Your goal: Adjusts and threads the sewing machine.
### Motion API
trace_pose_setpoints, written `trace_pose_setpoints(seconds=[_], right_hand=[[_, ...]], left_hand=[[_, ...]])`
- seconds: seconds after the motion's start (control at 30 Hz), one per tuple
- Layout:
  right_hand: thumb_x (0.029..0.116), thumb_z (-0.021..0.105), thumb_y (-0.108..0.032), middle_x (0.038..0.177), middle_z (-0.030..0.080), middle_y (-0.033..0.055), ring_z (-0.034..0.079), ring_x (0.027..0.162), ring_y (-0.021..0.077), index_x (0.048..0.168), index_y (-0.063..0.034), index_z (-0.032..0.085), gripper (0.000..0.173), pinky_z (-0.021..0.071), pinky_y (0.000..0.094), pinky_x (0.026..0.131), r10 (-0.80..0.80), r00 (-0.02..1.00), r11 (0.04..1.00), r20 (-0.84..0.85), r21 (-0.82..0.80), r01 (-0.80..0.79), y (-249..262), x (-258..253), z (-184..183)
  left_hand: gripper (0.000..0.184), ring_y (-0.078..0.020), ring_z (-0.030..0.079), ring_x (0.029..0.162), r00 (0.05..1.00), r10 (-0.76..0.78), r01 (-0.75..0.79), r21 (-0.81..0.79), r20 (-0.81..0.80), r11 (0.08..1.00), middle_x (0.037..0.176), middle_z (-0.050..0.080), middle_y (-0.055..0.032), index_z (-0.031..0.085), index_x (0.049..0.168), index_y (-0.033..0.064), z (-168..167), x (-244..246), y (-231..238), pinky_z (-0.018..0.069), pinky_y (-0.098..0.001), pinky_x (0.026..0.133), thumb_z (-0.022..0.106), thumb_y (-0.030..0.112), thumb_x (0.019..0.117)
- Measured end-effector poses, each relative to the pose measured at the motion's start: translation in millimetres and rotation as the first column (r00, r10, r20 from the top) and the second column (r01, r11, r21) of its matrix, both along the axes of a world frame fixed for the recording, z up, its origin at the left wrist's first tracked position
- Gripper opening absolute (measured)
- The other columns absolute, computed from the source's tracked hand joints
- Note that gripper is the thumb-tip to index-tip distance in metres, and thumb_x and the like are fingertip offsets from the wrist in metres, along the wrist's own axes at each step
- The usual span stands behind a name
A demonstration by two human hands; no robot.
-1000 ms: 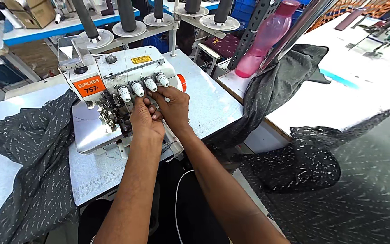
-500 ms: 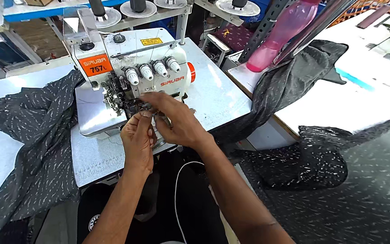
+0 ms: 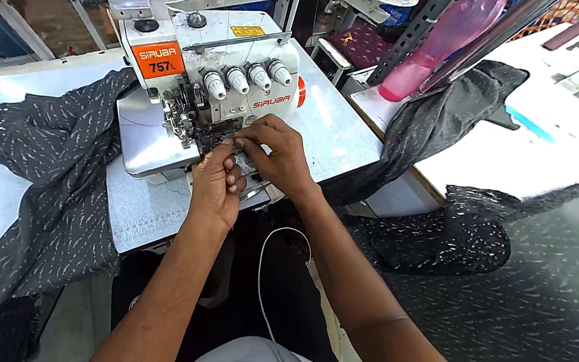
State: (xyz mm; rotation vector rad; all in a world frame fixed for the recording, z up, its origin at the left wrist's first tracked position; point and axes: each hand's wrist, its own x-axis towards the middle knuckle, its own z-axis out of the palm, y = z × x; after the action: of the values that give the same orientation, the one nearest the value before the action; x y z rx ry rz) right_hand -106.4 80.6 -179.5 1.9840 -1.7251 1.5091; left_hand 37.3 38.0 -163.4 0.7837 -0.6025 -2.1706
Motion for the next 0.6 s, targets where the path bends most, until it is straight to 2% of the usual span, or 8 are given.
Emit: trace_pose_setpoints(seconds=[0.2, 0.33, 0.53, 0.6], right_hand=[[0.0999, 0.067, -0.011, 0.099, 0.070, 0.0094, 0.069, 0.087, 0.0134, 0.105, -0.0036, 0.078, 0.014, 0.0596, 0.0284, 0.078, -0.029, 1.000, 0.999, -0.002, 0.018, 0.029, -3, -1, 0], [0.1003, 0.068, -0.013, 0.098, 0.070, 0.0080, 0.069, 0.086, 0.0133, 0.105, -0.0052, 0.078, 0.014, 0.0596, 0.0294, 0.076, -0.064, 0.998, 0.998, -0.021, 0.019, 0.065, -7, -5, 2], [0.1015, 0.065, -0.014, 0.097, 0.070, 0.0078, 0.068, 0.085, 0.0135, 0.104, -0.0060, 0.077, 0.015, 0.0588, 0.0297, 0.076, -0.097, 0.994, 0.995, -0.046, 0.010, 0.097, -16, -9, 9], [0.1024, 0.063, -0.012, 0.095, 0.069, 0.0083, 0.068, 0.082, 0.0135, 0.104, -0.0044, 0.075, 0.015, 0.0587, 0.0298, 0.072, -0.116, 0.992, 0.993, -0.042, -0.003, 0.116, -19, -6, 12]], left_hand=[[0.013, 0.0006, 0.038, 0.041, 0.997, 0.008, 0.002, 0.119, -0.082, 0.993, 0.061, 0.043, 0.0081, 0.058, 0.093, 0.0156, 6, -9, -1, 0.0362, -0.0111, 0.039, 0.054, 0.018, 0.1058], [0.012, 0.0008, 0.037, 0.041, 0.991, 0.010, 0.008, 0.133, -0.134, 0.991, 0.062, 0.042, 0.0082, 0.058, 0.100, 0.0148, 4, -13, -8, 0.0364, -0.0108, 0.039, 0.051, 0.020, 0.1075], [0.013, 0.0005, 0.037, 0.041, 0.976, 0.040, 0.003, 0.199, -0.214, 0.980, 0.062, 0.042, 0.0083, 0.054, 0.095, 0.0165, 5, -17, -13, 0.0362, -0.0107, 0.039, 0.050, 0.018, 0.1071], [0.012, 0.0012, 0.037, 0.041, 0.968, 0.045, 0.013, 0.229, -0.247, 0.973, 0.061, 0.042, 0.0084, 0.054, 0.096, 0.0164, 6, -17, -13, 0.0372, -0.0102, 0.038, 0.050, 0.018, 0.1070]])
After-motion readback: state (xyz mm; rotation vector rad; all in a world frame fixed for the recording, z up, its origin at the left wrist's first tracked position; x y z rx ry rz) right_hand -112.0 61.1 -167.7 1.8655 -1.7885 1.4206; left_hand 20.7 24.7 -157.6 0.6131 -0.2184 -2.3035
